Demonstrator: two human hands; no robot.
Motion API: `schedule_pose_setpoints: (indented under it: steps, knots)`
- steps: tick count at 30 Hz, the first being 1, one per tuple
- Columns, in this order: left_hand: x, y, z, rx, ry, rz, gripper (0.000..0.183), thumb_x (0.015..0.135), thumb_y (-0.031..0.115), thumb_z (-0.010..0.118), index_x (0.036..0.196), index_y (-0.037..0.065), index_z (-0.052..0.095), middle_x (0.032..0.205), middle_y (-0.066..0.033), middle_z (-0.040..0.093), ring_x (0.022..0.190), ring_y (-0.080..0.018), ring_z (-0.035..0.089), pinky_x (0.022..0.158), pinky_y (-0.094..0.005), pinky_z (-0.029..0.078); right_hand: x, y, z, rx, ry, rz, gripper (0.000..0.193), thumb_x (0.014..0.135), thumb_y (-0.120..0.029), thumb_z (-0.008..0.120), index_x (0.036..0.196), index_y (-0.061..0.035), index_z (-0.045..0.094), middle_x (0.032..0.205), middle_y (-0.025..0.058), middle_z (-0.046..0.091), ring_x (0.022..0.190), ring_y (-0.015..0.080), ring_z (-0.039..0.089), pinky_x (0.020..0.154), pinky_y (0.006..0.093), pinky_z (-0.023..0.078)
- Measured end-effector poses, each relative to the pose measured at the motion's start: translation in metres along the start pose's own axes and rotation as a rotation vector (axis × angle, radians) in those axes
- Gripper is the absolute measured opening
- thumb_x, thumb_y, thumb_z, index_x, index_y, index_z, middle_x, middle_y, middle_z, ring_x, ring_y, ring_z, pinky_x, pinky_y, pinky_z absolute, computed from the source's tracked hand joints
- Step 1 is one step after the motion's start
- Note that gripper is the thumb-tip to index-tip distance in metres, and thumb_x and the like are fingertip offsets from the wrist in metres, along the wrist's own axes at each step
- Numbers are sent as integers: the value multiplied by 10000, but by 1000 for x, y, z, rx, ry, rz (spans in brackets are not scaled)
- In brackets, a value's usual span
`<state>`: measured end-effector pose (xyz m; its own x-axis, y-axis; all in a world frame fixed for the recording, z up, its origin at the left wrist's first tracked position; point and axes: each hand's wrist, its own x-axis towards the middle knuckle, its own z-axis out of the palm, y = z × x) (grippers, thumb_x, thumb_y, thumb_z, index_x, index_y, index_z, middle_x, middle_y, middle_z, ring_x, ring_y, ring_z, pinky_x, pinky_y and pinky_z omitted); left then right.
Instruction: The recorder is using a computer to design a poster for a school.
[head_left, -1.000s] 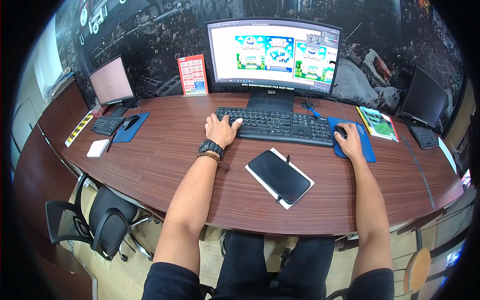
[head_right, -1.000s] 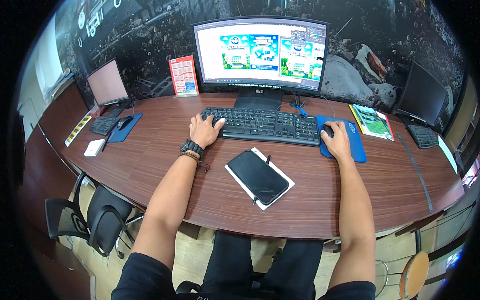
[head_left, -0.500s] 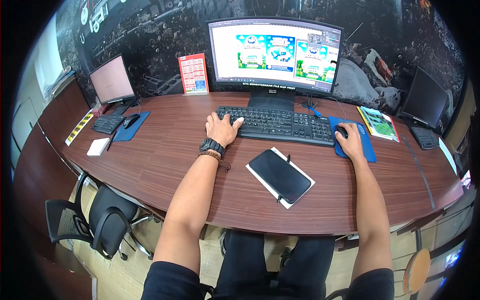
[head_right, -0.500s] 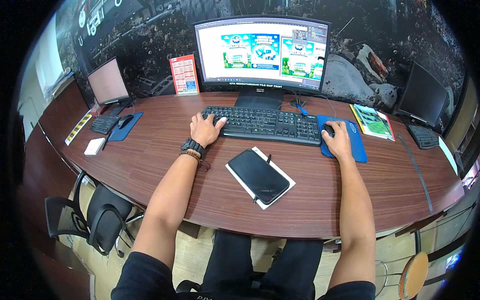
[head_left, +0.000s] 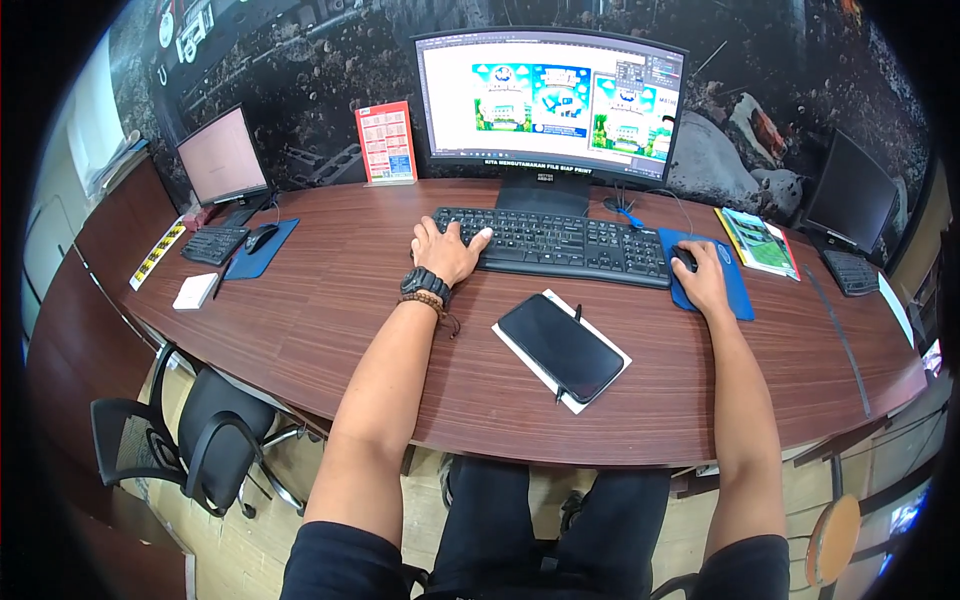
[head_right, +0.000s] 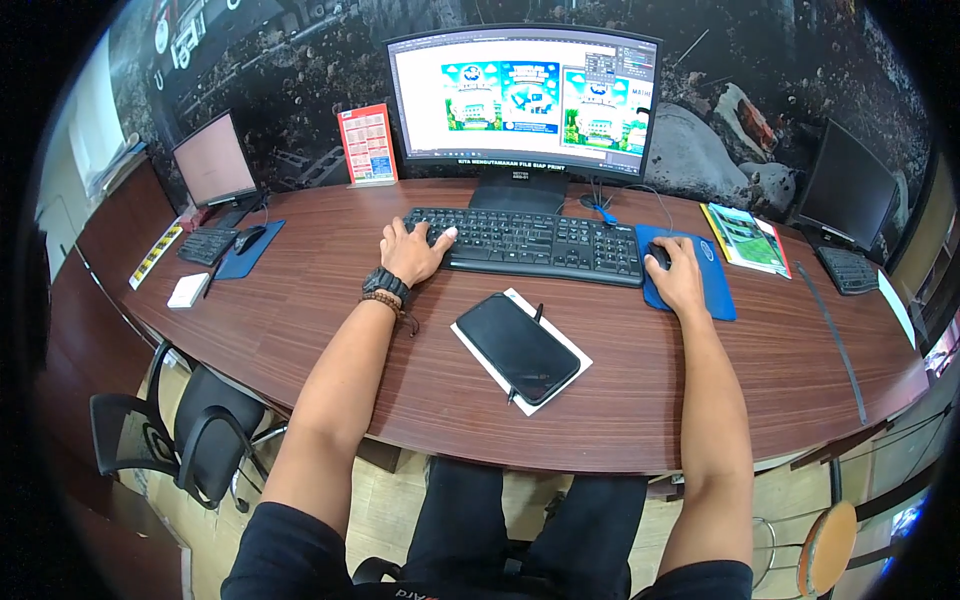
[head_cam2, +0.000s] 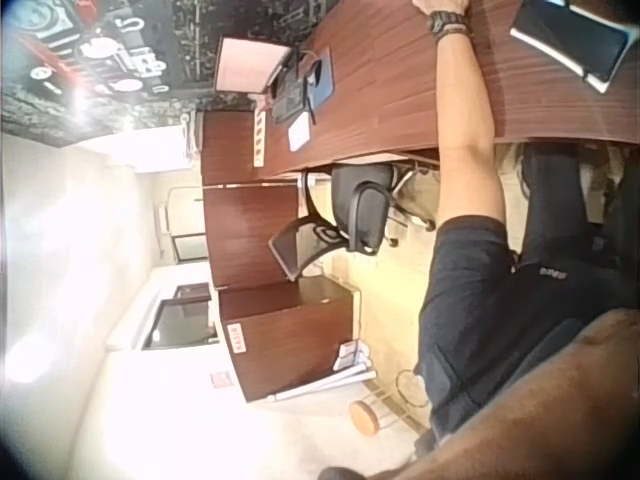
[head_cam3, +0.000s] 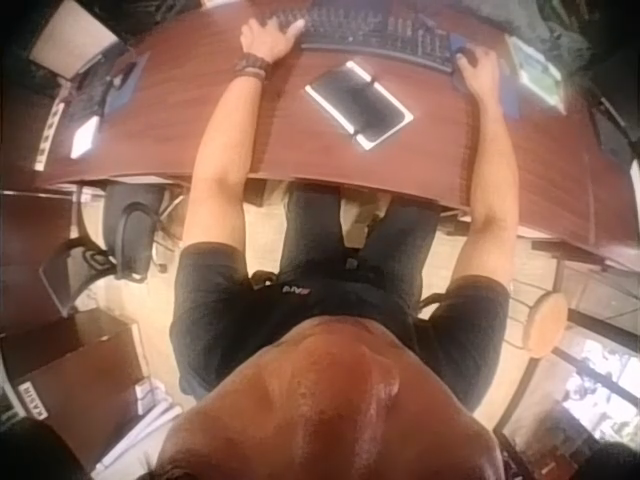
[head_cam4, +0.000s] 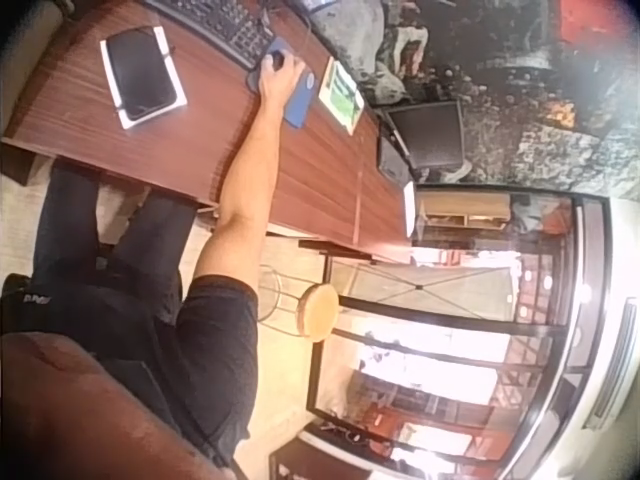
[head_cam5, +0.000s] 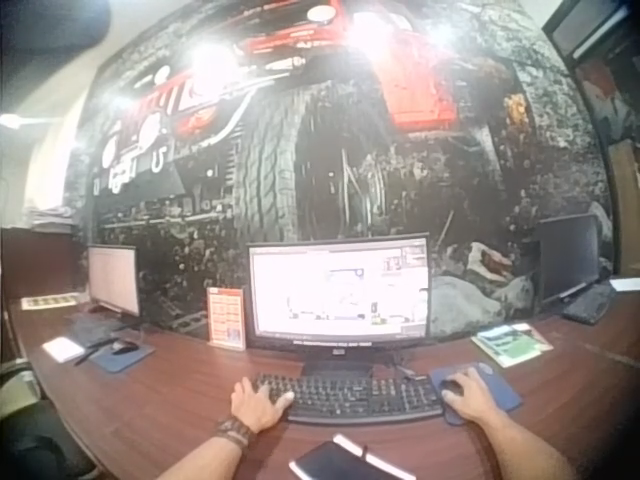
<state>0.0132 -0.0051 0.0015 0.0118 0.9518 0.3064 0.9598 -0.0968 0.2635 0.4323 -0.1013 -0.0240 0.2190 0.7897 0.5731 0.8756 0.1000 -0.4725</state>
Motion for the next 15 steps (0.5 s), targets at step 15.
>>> schedule_pose_setpoints:
  steps: [15]
  knots:
    - [-1, -14, 7, -146, -3, -31, 836, 913, 692, 477, 1493, 94, 410, 1521, -332, 253, 1438, -499, 177, 1168, -590, 154, -1, 2, 0, 16, 14, -12, 361, 843, -223, 689, 1166, -65, 666, 1213, 160, 576, 1153, 355, 575, 987, 417, 464]
